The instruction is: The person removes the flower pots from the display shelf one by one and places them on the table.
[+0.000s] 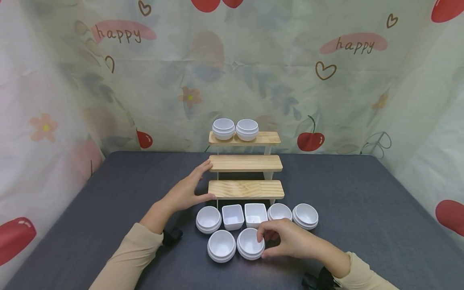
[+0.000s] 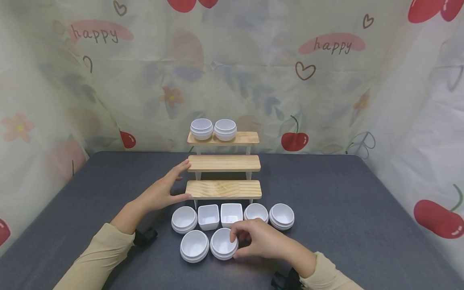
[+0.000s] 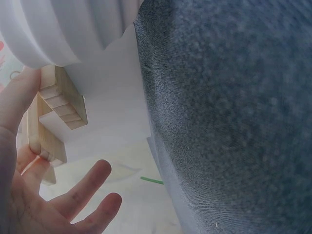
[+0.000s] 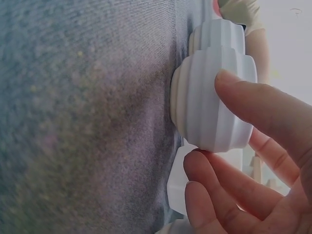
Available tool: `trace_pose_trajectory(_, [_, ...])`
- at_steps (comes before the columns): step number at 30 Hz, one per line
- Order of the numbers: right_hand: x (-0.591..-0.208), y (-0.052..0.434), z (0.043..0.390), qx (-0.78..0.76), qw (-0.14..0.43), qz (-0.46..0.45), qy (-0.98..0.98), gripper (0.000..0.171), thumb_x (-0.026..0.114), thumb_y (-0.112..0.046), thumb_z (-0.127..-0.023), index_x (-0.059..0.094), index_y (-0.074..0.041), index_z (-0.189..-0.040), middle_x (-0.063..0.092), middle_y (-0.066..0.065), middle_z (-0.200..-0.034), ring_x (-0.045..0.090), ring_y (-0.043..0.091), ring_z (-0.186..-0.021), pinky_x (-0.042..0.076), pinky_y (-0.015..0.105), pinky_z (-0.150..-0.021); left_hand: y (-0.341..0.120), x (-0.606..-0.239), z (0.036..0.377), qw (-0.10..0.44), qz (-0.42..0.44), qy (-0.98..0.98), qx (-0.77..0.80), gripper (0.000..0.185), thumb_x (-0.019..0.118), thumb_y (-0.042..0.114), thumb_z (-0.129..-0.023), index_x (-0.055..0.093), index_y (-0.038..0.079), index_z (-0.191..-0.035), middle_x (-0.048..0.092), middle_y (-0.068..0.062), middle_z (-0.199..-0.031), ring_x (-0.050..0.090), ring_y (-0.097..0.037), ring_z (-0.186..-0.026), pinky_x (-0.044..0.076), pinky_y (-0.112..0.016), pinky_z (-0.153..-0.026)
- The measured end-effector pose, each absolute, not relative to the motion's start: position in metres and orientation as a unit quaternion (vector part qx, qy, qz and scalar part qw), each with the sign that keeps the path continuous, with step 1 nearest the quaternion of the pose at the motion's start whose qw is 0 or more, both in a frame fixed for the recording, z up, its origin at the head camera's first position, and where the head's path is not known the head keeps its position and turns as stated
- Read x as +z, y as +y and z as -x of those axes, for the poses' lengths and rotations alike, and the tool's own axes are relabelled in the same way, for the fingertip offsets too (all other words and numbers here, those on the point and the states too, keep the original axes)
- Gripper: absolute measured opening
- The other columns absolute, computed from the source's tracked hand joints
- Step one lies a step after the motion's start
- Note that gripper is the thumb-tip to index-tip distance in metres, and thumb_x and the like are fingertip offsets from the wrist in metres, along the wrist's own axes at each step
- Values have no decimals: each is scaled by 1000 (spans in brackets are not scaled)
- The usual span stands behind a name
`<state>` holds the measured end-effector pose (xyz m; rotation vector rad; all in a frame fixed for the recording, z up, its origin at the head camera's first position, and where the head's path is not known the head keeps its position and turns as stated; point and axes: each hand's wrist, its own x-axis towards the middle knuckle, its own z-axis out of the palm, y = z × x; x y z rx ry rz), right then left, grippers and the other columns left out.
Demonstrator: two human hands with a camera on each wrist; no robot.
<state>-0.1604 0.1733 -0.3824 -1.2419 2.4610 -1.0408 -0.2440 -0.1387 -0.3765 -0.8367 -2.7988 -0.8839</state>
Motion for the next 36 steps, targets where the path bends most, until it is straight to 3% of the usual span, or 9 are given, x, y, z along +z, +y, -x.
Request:
trace_pose_trajectory(18, [-362, 173, 165, -359, 114, 380, 845, 22, 77, -16, -75, 65, -11, -92, 66, 2, -86, 60, 6, -76, 54, 22, -70, -139, -374, 244, 42, 274, -916, -289, 91, 74, 34, -79, 18, 16, -149, 13, -7, -159, 51, -37, -124, 44, -50, -99])
trace_pose_trajectory(36, [-325, 178, 195, -350, 20, 364, 863, 20, 74, -19, -79, 65, -9, -93, 66, 4, -87, 60, 1, -74, 53, 23, -68, -139, -375, 243, 44, 277, -914, -292, 90, 74, 33, -79, 19, 15, -149, 13, -7, -159, 50, -37, -124, 44, -50, -100])
